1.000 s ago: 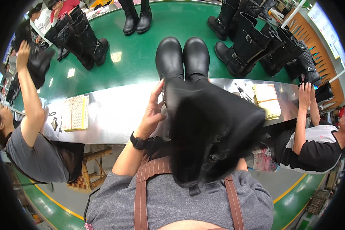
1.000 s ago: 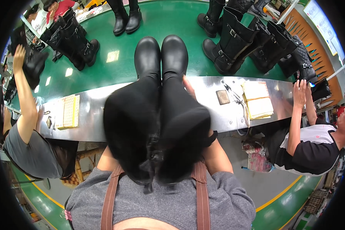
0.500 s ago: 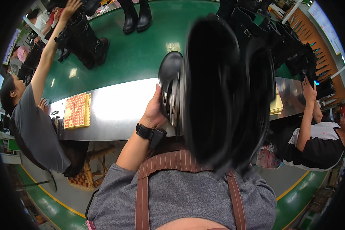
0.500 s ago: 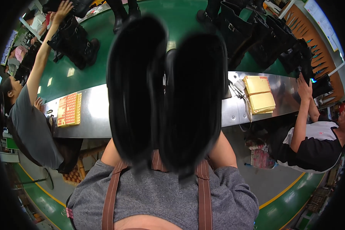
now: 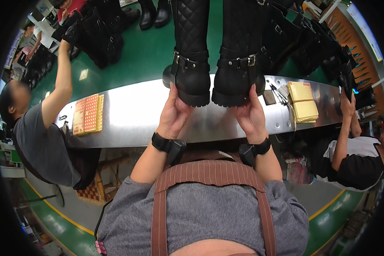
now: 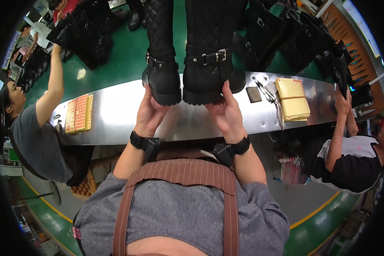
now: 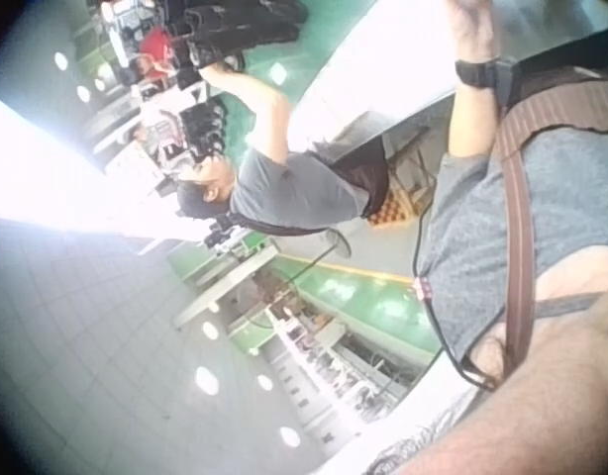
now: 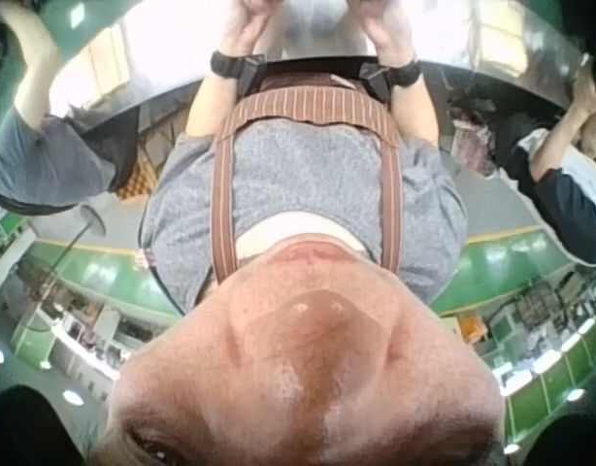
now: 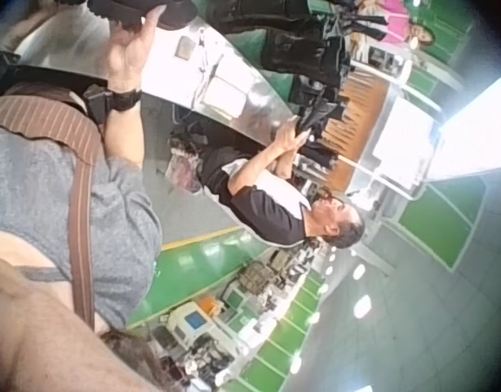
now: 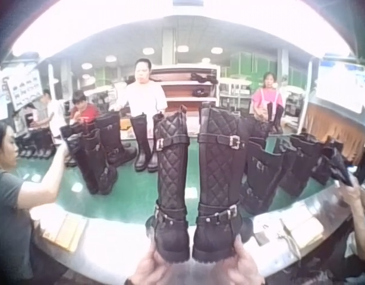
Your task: The worker is performing quality control on tall black leather boots, checking zippers, buckles, and stitching.
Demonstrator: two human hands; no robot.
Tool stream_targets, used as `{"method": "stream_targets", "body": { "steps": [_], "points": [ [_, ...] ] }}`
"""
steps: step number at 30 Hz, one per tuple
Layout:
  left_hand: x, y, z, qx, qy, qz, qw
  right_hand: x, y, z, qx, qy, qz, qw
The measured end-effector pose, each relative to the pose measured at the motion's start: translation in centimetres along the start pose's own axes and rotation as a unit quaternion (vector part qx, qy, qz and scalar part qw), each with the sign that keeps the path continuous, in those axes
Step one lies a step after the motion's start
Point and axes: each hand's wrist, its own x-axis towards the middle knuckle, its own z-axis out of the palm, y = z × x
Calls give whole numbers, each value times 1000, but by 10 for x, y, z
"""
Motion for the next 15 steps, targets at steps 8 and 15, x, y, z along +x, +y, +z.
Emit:
{"method": "stream_targets", "body": {
  "steps": [8, 15],
  "points": [
    [-1, 2, 5, 37, 29, 22, 999, 1, 0, 2, -66, 48, -8, 997],
    [-1, -1, 2, 27, 43, 37, 998, 2, 4, 3, -83, 68, -18, 994]
  ]
}}
